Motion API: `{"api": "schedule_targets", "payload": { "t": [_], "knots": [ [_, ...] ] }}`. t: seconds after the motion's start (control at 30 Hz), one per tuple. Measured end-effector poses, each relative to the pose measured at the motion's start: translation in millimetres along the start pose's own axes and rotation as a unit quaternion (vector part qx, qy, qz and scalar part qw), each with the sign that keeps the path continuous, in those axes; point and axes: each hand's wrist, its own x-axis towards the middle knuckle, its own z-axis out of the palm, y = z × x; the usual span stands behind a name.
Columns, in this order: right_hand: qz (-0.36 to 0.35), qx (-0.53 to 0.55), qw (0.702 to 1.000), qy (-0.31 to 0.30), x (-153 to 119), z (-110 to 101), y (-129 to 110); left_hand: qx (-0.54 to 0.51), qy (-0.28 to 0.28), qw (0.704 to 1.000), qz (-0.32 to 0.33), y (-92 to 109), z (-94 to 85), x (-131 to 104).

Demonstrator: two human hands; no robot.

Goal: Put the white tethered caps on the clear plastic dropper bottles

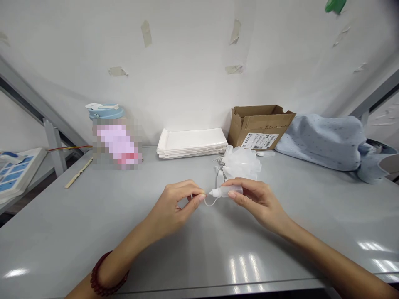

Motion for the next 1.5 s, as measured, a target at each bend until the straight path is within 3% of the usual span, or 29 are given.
{"api": "schedule_targets", "payload": {
  "t": [0.3, 0.47, 0.73, 1.3, 1.5],
  "knots": [
    [-0.019, -0.032, 0.999, -0.006, 1, -1, 3, 0.061, 0.018, 0.993, 0.097, -10, 1.3, -1],
    [-0.017, -0.033, 0.999, 0.007, 2, -4, 4, 0.048, 0.056, 0.993, 0.091, -7, -0.2, 0],
    [-0.03, -0.029, 0.999, -0.004, 0, -1, 5, 0.025, 0.053, 0.996, 0.065, -3, 5.6, -1],
    [-0.06, -0.035, 0.998, -0.005, -2, 4, 7, 0.018, 0.062, 0.992, 0.108, -3, 19.0, -4],
    [-0.117, -0.018, 0.993, 0.022, 2, -3, 4, 0.006, 0.078, 0.992, 0.102, 4, 11.0, -5]
  ]
}}
